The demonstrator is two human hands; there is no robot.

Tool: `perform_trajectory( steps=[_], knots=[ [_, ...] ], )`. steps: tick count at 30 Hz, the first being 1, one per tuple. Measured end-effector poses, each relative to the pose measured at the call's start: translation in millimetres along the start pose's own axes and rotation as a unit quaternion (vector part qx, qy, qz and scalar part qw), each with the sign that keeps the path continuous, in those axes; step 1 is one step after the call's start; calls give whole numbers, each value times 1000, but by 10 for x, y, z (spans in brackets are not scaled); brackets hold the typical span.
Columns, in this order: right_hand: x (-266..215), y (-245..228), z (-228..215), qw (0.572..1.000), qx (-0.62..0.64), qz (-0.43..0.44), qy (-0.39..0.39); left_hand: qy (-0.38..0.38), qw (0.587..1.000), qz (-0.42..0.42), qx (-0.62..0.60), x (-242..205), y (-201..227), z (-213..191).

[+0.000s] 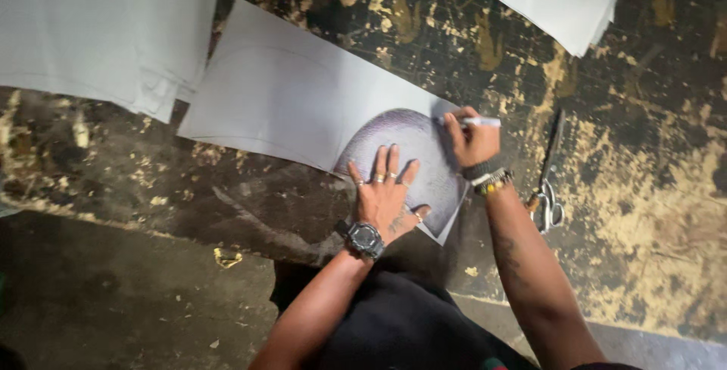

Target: The person repeatedly places a purple patterned template on white paper sheets and traces its outline with a pen. They handle multiple sheets, aligning the template and drawing the curved edge before moving to the next sheet.

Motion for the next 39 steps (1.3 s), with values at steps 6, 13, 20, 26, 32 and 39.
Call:
perform_trajectory(
  steps=[6, 13, 20, 26, 32, 39],
  knots=[
    [-783, 185, -351, 996, -38, -9, 77, 20, 1000, -1, 5, 8, 2, -8],
    [-1646, -203, -181, 979, -181, 10, -88, 16, 999, 8, 28, 0, 2, 29],
    [-2025, -891, -365, 989, 143, -42, 22, -75, 996, -1, 46, 45, 7, -8],
    [-1744, -842, -238, 969, 242, -28, -44, -98, 987, 45, 115, 273, -33, -31],
    [-1391, -1049, 177, 958, 262, -84, -80, -103, 974, 185, 78, 594, -172, -62],
    [-1044, -1210, 500, 961, 245, -103, -70, -170, 958, 225, 56, 903, -287, -214]
  ],
)
Point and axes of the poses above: each hand's wrist, its own x-axis towards the middle knuckle, its own z-axis out of the palm, y = z × x, the point moved 6 cm from there along x, towards the middle knuckle, and after that the axes turned 1 degree about -x, right-handed, at the moved point
